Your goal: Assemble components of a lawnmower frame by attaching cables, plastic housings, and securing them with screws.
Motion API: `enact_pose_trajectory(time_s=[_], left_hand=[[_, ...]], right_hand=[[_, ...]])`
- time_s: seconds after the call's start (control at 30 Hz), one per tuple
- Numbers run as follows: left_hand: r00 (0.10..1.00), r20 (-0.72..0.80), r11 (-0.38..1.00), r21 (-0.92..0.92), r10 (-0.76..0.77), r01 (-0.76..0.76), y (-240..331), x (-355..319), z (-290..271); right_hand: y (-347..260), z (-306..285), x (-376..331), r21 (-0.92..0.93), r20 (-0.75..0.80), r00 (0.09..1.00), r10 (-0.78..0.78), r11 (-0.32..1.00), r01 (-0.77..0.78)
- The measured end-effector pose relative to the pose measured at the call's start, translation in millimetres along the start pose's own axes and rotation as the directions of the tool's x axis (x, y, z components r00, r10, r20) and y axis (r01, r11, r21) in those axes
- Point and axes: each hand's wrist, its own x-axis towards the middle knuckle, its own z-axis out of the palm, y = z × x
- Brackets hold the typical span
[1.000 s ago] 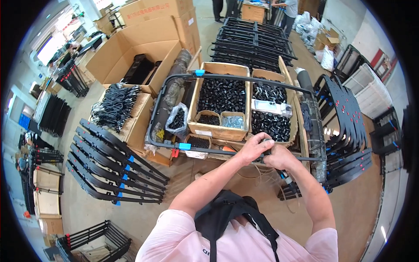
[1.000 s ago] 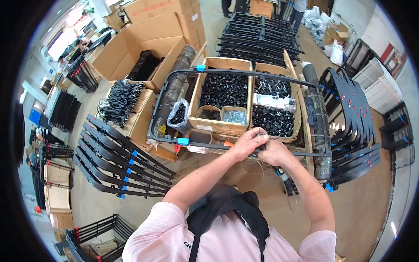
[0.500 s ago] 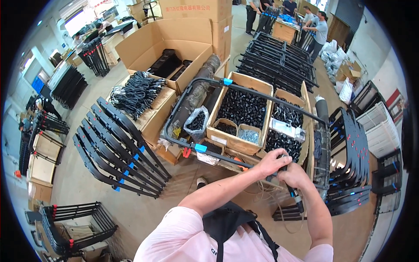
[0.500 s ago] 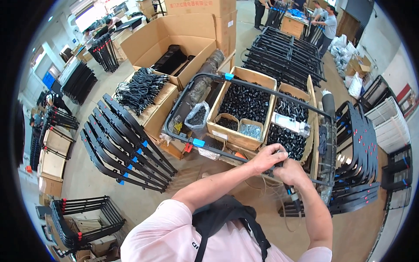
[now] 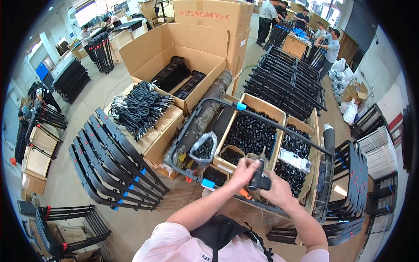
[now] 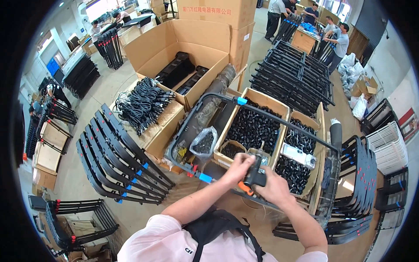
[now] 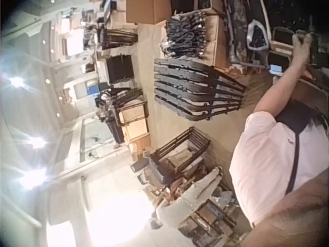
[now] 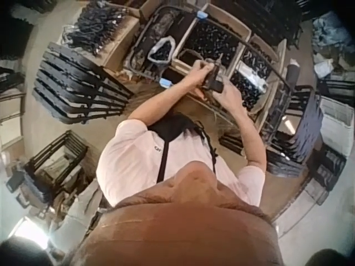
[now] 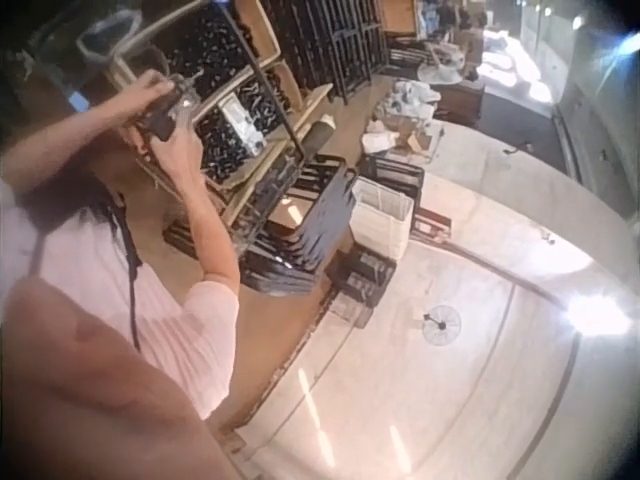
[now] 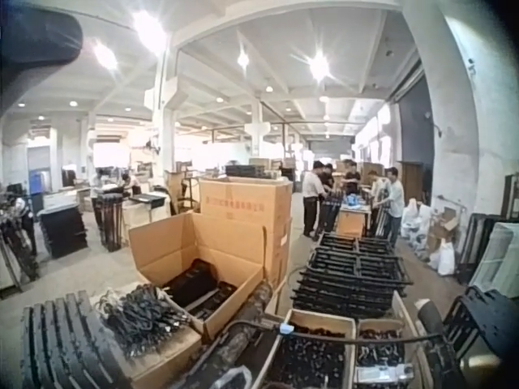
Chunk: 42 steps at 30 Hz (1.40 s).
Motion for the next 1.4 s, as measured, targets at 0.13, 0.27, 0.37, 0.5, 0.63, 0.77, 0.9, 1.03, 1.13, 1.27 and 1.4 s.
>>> enact_pose_trajectory(time_s=[0.13, 0.27, 0.37, 0.5, 0.63, 0.77, 0.9, 1.03, 1.13, 1.27, 1.4], left_hand=[[0.965, 0.065, 0.959, 0.148, -0.255, 0.244, 9, 57, -51], [0.970, -0.229, 0.868, 0.462, -0.083, 0.184, -20, 142, -103], [0.950, -0.313, 0.806, 0.564, 0.006, 0.181, -9, 181, -119], [0.951, -0.308, 0.806, 0.568, 0.019, 0.168, -21, 218, -140], [0.954, -0.297, 0.796, 0.584, 0.032, 0.155, -29, 231, -139], [0.963, -0.261, 0.823, 0.561, 0.071, 0.092, -27, 231, -137], [0.960, -0.268, 0.811, 0.577, 0.078, 0.096, -24, 235, -140], [0.969, -0.245, 0.826, 0.553, 0.043, 0.104, -28, 234, -143], [0.965, -0.258, 0.803, 0.585, 0.049, 0.115, -29, 235, -142], [0.968, -0.248, 0.810, 0.576, 0.048, 0.107, -25, 233, -141], [0.972, -0.235, 0.811, 0.569, -0.002, 0.139, -18, 237, -141]], right_hand=[[-8, 42, 82, -0.249, -0.016, 0.987, -0.160, 0.957, 0.151], [-12, 101, 188, -0.204, -0.034, 0.985, -0.171, 0.966, 0.161], [-7, 124, 240, -0.162, -0.086, 0.984, -0.158, 0.976, 0.143], [-13, 133, 277, -0.157, -0.049, 0.994, -0.101, 0.983, 0.092], [-8, 135, 288, -0.125, -0.030, 0.998, -0.055, 0.991, 0.050], [-6, 132, 290, -0.105, -0.033, 0.998, -0.044, 0.994, 0.040], [-8, 132, 290, -0.103, -0.071, 0.995, -0.072, 0.993, 0.064], [-12, 129, 289, -0.095, -0.026, 0.999, -0.042, 0.995, 0.040], [-9, 132, 291, -0.079, -0.029, 0.999, -0.046, 0.996, 0.043], [-6, 130, 291, -0.070, -0.035, 0.997, -0.064, 0.996, 0.061], [0, 135, 292, -0.065, -0.051, 0.997, -0.059, 0.996, 0.056]])
